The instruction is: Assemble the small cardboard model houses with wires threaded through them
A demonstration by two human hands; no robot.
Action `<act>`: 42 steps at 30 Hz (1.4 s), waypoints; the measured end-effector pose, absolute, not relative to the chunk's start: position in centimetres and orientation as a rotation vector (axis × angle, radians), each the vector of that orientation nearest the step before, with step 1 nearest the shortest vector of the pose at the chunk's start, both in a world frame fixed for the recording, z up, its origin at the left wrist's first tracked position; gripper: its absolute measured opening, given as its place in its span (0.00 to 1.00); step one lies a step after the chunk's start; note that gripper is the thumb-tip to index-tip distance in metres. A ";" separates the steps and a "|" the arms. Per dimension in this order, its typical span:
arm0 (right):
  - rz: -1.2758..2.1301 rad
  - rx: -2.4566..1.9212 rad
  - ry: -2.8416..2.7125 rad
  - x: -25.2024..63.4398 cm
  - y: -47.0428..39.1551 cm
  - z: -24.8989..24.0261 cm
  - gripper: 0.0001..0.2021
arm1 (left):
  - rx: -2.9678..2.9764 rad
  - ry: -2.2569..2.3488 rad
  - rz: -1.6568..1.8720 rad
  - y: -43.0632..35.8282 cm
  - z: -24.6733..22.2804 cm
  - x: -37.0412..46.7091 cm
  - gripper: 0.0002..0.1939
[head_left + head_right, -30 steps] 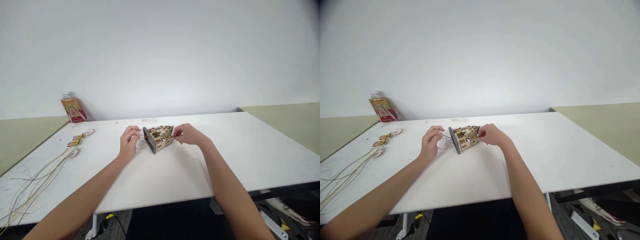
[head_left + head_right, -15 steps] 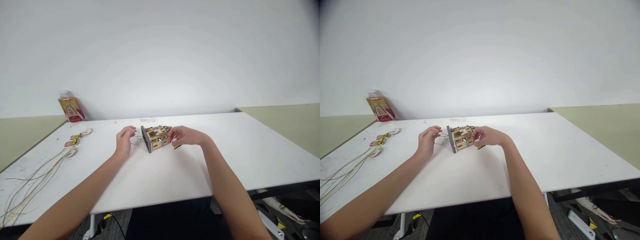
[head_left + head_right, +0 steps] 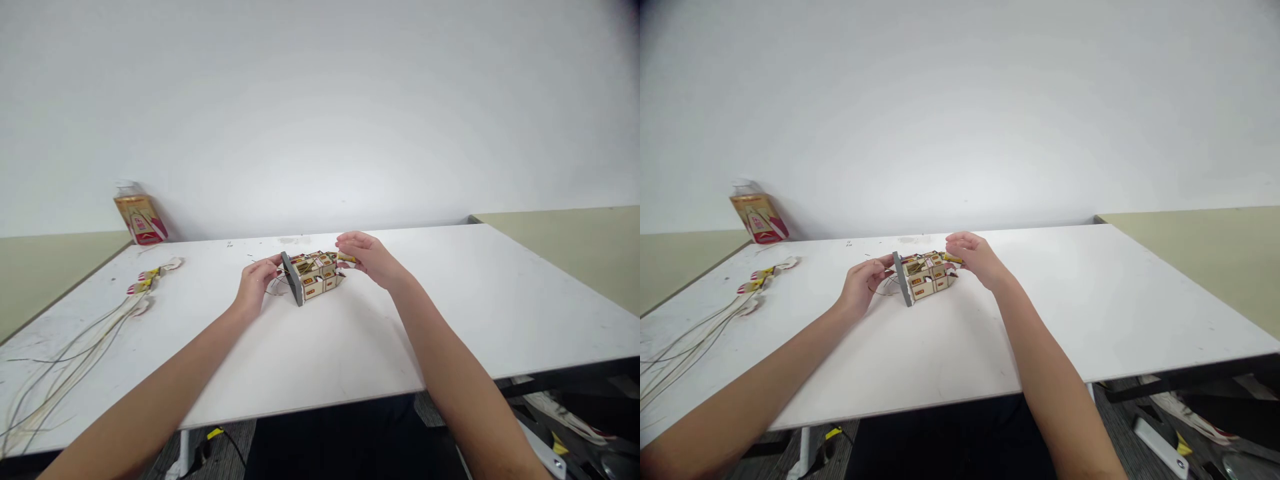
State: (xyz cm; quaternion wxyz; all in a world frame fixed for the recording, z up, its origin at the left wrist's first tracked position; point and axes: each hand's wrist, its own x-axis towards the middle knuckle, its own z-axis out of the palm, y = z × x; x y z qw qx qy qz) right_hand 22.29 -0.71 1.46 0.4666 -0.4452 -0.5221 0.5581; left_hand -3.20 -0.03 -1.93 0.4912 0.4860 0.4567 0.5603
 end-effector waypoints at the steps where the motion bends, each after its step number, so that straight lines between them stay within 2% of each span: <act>1: 1.375 -1.071 -1.237 22.2 -0.6 1.3 0.15 | 1.187 1.101 1.351 -0.1 -1.9 -3.2 0.10; 10: 1.186 -1.027 -1.098 21.6 -0.3 1.2 0.15 | 1.322 0.960 1.117 -0.9 -1.4 -2.9 0.08; 16: 1.034 -1.015 -1.136 21.7 -0.3 1.5 0.14 | 2.050 1.064 1.116 -1.5 -1.7 -3.6 0.08; 20: 0.927 -1.058 -1.208 21.3 -0.5 1.4 0.10 | 2.365 0.991 1.296 -2.0 -1.2 -3.8 0.09; 26: 0.734 -1.194 -1.493 20.6 -0.8 0.3 0.09 | 1.893 0.779 1.445 -2.3 -0.7 -3.7 0.10; 32: 0.203 -1.178 -1.890 19.8 -1.3 -0.3 0.12 | 1.539 0.514 1.201 -2.9 -0.1 -3.2 0.09; 37: -0.148 -1.270 -2.068 19.1 -1.7 -0.5 0.15 | 1.477 0.550 1.016 -2.7 -0.3 -3.0 0.09; 39: -0.189 -1.314 -2.073 18.9 -1.9 -0.4 0.14 | 1.507 0.611 0.942 -2.6 -0.7 -3.0 0.09; 42: -0.071 -1.340 -2.113 19.0 -2.1 0.1 0.12 | 1.596 0.717 0.898 -2.4 -1.2 -3.0 0.10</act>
